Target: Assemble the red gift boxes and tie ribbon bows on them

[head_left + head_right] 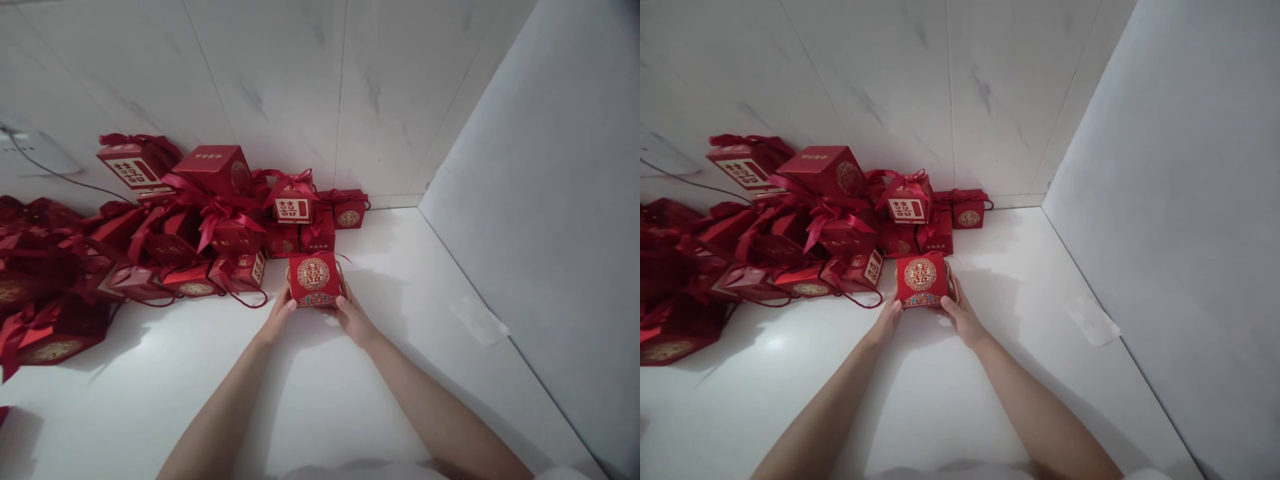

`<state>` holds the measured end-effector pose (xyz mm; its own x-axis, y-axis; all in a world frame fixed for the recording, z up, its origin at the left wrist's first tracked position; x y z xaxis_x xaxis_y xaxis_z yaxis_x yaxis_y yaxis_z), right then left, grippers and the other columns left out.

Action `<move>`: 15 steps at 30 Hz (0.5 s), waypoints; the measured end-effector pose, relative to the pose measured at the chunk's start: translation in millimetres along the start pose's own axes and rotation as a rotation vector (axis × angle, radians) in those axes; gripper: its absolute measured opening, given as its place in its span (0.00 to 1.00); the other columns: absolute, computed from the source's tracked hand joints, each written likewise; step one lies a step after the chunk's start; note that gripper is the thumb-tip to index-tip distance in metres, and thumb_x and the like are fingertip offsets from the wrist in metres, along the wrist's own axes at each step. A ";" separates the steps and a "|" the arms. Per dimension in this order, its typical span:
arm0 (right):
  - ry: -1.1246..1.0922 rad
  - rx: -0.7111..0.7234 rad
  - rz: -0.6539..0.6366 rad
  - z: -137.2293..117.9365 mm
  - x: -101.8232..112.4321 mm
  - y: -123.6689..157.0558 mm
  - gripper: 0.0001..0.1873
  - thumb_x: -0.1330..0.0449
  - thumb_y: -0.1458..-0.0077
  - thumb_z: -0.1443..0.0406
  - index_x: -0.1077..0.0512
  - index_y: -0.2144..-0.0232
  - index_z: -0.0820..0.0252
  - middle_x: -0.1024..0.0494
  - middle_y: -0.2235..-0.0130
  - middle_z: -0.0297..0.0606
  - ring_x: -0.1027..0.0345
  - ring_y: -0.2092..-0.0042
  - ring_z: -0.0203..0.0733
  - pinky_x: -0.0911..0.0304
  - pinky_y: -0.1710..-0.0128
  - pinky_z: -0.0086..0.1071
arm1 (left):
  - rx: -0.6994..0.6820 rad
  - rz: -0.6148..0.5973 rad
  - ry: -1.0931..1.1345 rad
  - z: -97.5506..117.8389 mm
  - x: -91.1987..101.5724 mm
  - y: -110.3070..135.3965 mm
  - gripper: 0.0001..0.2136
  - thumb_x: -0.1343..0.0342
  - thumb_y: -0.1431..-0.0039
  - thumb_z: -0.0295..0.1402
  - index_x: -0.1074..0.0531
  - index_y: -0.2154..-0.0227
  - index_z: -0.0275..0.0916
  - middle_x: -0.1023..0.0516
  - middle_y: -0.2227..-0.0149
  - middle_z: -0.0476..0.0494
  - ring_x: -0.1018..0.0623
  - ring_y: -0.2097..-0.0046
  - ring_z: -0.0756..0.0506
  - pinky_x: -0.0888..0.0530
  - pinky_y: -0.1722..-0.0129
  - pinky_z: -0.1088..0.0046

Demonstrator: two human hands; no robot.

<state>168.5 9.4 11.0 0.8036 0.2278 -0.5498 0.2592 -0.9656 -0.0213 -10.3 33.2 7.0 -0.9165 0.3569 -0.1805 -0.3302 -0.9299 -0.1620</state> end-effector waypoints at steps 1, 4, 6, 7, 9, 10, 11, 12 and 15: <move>0.014 0.015 0.010 -1.0 -0.9 0.8 0.41 0.38 0.46 0.47 0.49 0.35 0.41 0.35 0.37 0.40 0.32 0.43 0.54 0.32 0.47 0.52 | 0.005 0.003 -0.002 1.1 0.2 -0.7 0.35 0.45 0.41 0.52 0.42 0.35 0.42 0.41 0.33 0.40 0.43 0.32 0.33 0.45 0.33 0.54; 0.121 0.184 0.128 -9.5 -5.5 5.3 0.43 0.37 0.46 0.48 0.51 0.34 0.43 0.40 0.34 0.40 0.40 0.37 0.55 0.38 0.41 0.54 | 0.052 0.047 -0.073 5.2 -1.4 -2.7 0.29 0.45 0.40 0.48 0.34 0.39 0.40 0.34 0.36 0.39 0.38 0.34 0.32 0.41 0.34 0.55; 0.254 0.306 0.254 -15.6 -8.5 9.6 0.49 0.33 0.49 0.52 0.55 0.33 0.43 0.48 0.31 0.40 0.50 0.32 0.54 0.47 0.35 0.53 | 0.067 0.086 -0.151 8.0 -4.3 -3.7 0.27 0.44 0.38 0.45 0.34 0.39 0.42 0.32 0.37 0.40 0.36 0.35 0.33 0.40 0.35 0.56; 0.319 0.329 0.307 -16.9 -9.4 11.4 0.53 0.31 0.50 0.53 0.58 0.32 0.44 0.52 0.30 0.41 0.53 0.31 0.54 0.50 0.34 0.54 | 0.066 0.093 -0.183 8.9 -6.1 -4.0 0.27 0.44 0.38 0.43 0.37 0.37 0.43 0.33 0.37 0.41 0.35 0.36 0.34 0.39 0.35 0.56; 0.420 0.316 0.355 -16.5 -9.8 13.6 0.59 0.29 0.53 0.55 0.63 0.31 0.45 0.55 0.30 0.44 0.54 0.31 0.56 0.49 0.35 0.56 | 0.050 0.070 -0.201 8.9 -8.9 -3.8 0.30 0.44 0.38 0.43 0.42 0.35 0.45 0.36 0.35 0.41 0.36 0.35 0.34 0.39 0.36 0.55; 0.461 0.313 0.354 -15.9 -9.4 14.6 0.60 0.29 0.54 0.55 0.63 0.31 0.45 0.55 0.30 0.45 0.54 0.31 0.57 0.48 0.36 0.56 | 0.038 0.045 -0.192 8.3 -9.7 -3.4 0.32 0.43 0.39 0.44 0.44 0.34 0.45 0.39 0.33 0.41 0.36 0.35 0.33 0.38 0.36 0.55; 0.496 0.325 0.337 -15.5 -9.0 15.6 0.59 0.29 0.54 0.56 0.61 0.31 0.45 0.54 0.30 0.45 0.53 0.32 0.58 0.47 0.36 0.56 | 0.026 0.020 -0.180 7.7 -9.8 -2.7 0.34 0.43 0.40 0.46 0.46 0.33 0.45 0.42 0.32 0.40 0.38 0.34 0.32 0.38 0.37 0.54; 0.527 0.358 0.308 -15.8 -9.0 16.9 0.55 0.30 0.52 0.56 0.58 0.31 0.45 0.51 0.31 0.44 0.52 0.32 0.58 0.48 0.35 0.56 | 0.017 0.002 -0.171 7.4 -9.3 -2.0 0.37 0.41 0.42 0.47 0.47 0.33 0.45 0.43 0.32 0.39 0.39 0.34 0.31 0.38 0.37 0.52; 0.564 0.476 0.231 -19.4 -10.2 21.4 0.37 0.37 0.44 0.55 0.44 0.35 0.46 0.42 0.35 0.41 0.47 0.34 0.57 0.50 0.34 0.53 | 0.037 0.011 -0.185 9.9 -6.9 -0.3 0.38 0.37 0.46 0.47 0.42 0.35 0.41 0.37 0.35 0.36 0.38 0.35 0.28 0.38 0.37 0.49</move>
<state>176.2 -11.1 32.3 0.9937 -0.0798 -0.0784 -0.1040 -0.9170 -0.3850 -6.1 30.2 17.9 -0.9447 0.3278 0.0000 -0.3253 -0.9374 -0.1247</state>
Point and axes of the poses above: each hand's wrist, its own y-axis away from the middle knuckle, its own x-axis out of the back of the hand, z = x × y, the point moved 3 cm from there along -y, towards the middle knuckle
